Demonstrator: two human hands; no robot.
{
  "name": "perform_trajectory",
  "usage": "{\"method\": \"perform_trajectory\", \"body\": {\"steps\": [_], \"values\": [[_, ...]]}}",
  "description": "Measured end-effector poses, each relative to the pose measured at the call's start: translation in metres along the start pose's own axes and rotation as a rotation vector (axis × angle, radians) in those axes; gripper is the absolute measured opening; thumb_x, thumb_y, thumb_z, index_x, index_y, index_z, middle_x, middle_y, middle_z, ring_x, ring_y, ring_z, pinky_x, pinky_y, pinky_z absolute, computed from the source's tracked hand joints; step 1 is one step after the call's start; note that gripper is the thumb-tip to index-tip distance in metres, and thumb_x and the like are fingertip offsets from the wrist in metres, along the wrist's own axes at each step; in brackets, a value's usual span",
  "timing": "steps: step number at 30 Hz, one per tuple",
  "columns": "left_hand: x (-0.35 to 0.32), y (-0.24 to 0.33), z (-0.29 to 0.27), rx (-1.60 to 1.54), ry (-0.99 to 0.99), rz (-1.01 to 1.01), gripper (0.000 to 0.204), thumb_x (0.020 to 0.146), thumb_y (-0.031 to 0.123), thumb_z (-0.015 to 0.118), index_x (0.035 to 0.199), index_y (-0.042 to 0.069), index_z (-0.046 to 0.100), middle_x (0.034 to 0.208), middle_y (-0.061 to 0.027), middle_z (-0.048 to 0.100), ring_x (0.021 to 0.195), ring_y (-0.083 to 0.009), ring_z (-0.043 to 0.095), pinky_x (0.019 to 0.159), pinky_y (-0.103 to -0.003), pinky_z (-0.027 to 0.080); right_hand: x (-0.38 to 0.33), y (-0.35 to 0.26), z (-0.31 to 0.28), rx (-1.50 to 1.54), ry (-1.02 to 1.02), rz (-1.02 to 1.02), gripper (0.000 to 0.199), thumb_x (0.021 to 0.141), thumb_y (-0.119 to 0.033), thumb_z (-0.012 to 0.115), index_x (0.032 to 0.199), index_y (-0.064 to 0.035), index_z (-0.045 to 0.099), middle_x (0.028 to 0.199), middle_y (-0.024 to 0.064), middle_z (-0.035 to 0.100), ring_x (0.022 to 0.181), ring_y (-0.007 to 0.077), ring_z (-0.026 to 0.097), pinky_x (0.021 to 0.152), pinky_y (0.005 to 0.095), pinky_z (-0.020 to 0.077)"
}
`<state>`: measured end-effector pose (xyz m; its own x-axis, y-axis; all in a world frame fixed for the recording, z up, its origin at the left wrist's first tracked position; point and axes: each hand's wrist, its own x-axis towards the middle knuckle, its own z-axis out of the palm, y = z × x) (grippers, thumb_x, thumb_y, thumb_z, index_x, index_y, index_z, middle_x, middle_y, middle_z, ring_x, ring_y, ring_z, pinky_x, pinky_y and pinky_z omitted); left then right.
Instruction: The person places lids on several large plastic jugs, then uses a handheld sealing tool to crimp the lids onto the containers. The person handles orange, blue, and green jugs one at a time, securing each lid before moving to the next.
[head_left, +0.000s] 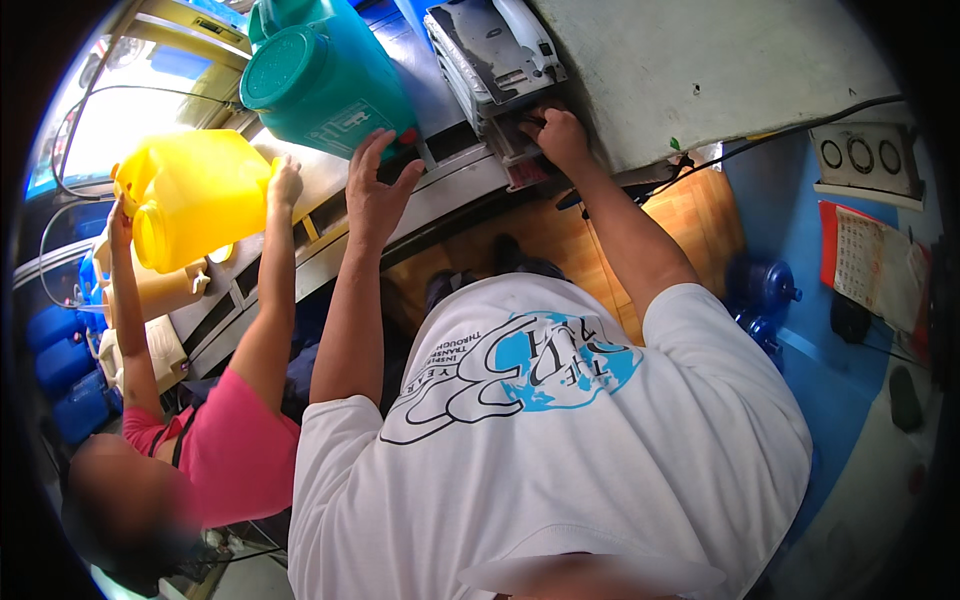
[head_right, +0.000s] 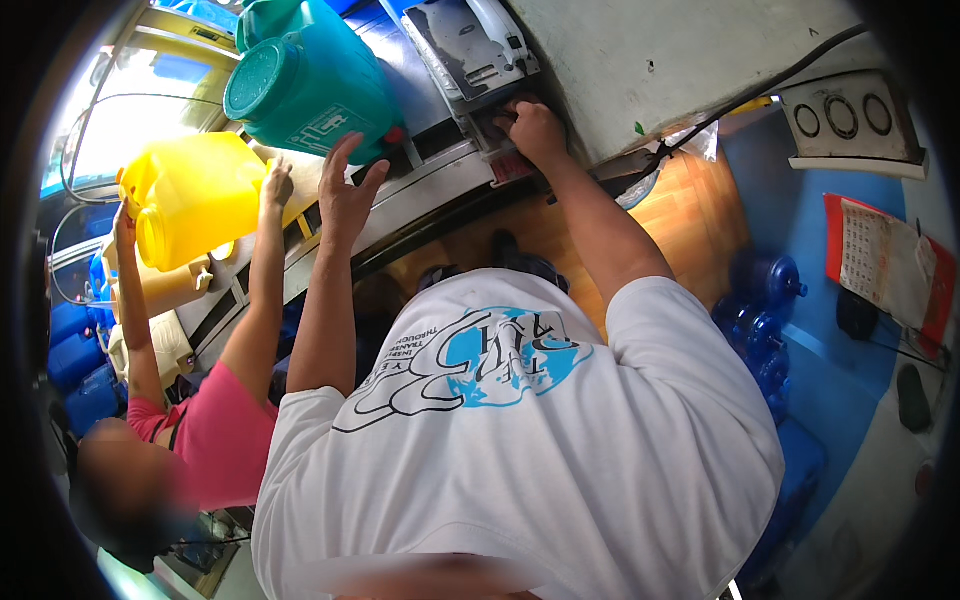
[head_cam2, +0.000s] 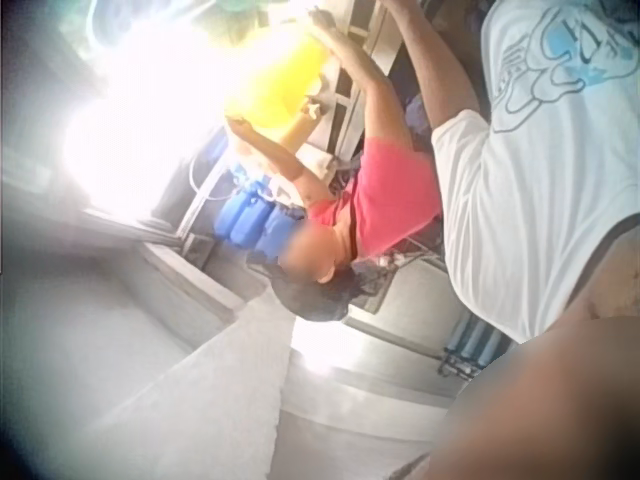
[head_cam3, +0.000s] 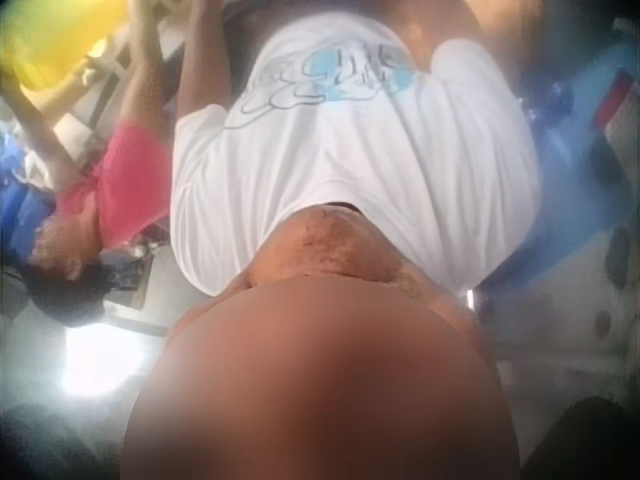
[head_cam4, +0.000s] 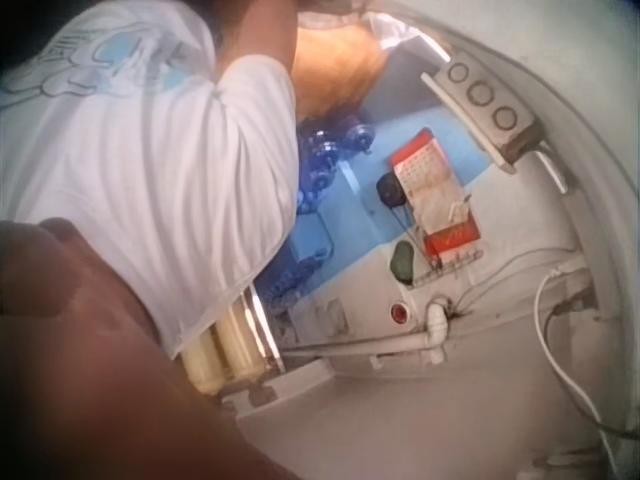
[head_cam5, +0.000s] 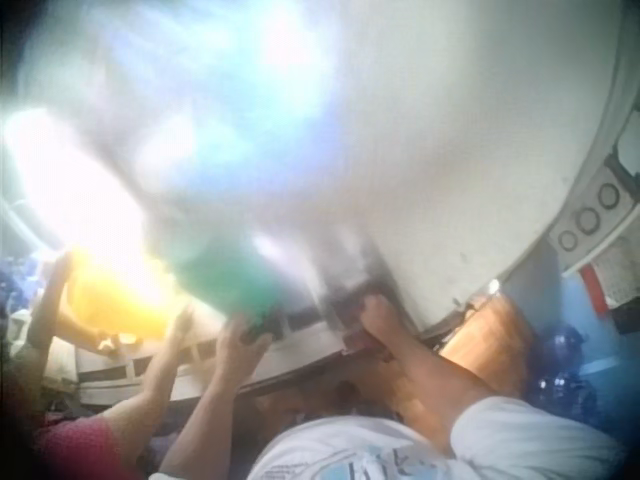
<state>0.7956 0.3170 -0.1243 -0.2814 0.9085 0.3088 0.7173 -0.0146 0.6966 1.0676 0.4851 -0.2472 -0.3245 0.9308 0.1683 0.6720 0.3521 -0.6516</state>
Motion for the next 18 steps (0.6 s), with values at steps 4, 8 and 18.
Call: {"method": "perform_trajectory", "body": {"steps": [4, 8, 18], "values": [[0.005, 0.013, 0.01, -0.064, -0.085, -0.025, 0.053, 0.081, 0.027, 0.084, 0.127, 0.01, 0.065, 0.129, -0.0128, 0.065, 0.122, -0.0306, 0.06, 0.104, -0.039, 0.047, 0.004, -0.009, -0.004, 0.12, 0.019, 0.1, 0.032, 0.08, -0.032, 0.082, 0.096, -0.0053, 0.074, 0.095, 0.0186, 0.073, 0.088, 0.0357, 0.07, 0.078, 0.0418, 0.0549], [0.02, 0.025, 0.022, -0.143, -0.178, -0.092, 0.048, 0.083, 0.029, 0.082, 0.124, 0.008, 0.067, 0.115, -0.0125, 0.071, 0.109, -0.0269, 0.067, 0.094, -0.036, 0.052, 0.007, -0.03, -0.017, 0.365, 0.001, 0.18, 0.036, 0.078, -0.029, 0.082, 0.105, -0.008, 0.073, 0.091, 0.015, 0.072, 0.082, 0.0297, 0.07, 0.078, 0.0382, 0.0546], [0.091, 0.041, 0.052, -0.542, -0.507, -0.307, 0.031, 0.088, 0.021, 0.076, 0.112, 0.0, 0.071, 0.093, -0.0059, 0.074, 0.083, -0.0114, 0.067, 0.074, -0.026, 0.053, 0.016, -0.111, -0.073, 0.565, -0.314, -0.13, 0.068, 0.08, -0.019, 0.085, 0.14, -0.0113, 0.053, 0.088, 0.0064, 0.071, 0.08, 0.0138, 0.066, 0.075, 0.031, 0.0535]]}}
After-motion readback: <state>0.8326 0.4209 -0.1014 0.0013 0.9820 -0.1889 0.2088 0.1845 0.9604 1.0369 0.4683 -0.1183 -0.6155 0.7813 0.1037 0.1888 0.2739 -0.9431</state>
